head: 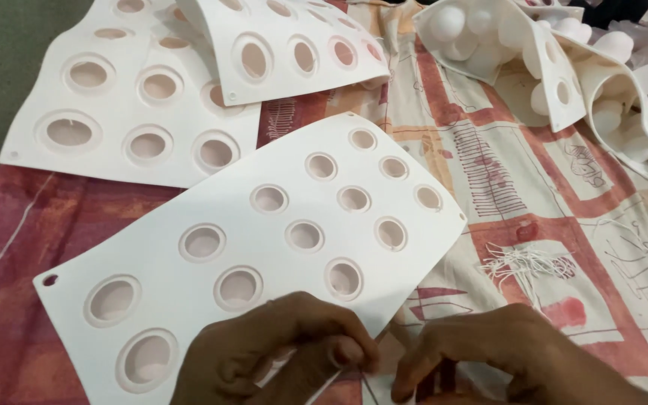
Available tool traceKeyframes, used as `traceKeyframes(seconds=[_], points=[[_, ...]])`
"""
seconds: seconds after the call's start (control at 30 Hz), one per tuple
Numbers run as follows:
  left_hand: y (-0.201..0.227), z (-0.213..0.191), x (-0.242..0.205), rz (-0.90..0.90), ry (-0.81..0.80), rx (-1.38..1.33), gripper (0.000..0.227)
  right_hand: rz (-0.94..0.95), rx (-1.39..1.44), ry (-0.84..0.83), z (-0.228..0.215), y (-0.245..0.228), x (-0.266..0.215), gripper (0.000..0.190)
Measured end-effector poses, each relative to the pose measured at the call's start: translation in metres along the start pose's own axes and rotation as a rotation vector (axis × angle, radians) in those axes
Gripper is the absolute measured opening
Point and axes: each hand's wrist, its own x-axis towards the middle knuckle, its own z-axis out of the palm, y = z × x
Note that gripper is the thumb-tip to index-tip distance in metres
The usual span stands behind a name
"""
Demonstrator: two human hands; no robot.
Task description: Threading white silicone molds with a needle and thread.
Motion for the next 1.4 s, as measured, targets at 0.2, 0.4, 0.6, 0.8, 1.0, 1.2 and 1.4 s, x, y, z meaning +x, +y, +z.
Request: traceKeyframes(seconds=[0.2,0.4,0.6,0.8,1.0,1.2,1.4], points=[[0.004,-0.004,-0.004,-0.168,0.197,-0.243,0.025,0.186,-0.687,0.190,-0.076,0.030,-0.016,0.054],[-0.005,-0.008,-0.007,-0.451,0.271,-0.087,0.031,-0.075,-0.786,0.277,-0.105,0.068,0.004,0.054],[-0.012,0.000,-0.009,-0.391,0.257,0.176,0.026,0.290,-0.614,0.273,-0.081,0.050,0.009,0.041],[-0.016,0.021,-0.004,-0.012,0.229,0.482,0.008,0.074,-0.455,0.270,-0.040,0.047,0.000,0.027],[-0.026,0.034,-0.006,-0.043,0.098,0.605,0.013,-0.218,-0.136,0.120,-0.007,0.041,-0.012,0.016],[-0.019,0.031,-0.006,-0.126,-0.050,0.730,0.026,-0.293,-0.100,0.142,-0.001,0.037,-0.011,0.015],[-0.027,0.032,-0.006,0.002,-0.024,0.759,0.019,-0.336,-0.157,0.160,-0.005,0.031,-0.006,0.014]])
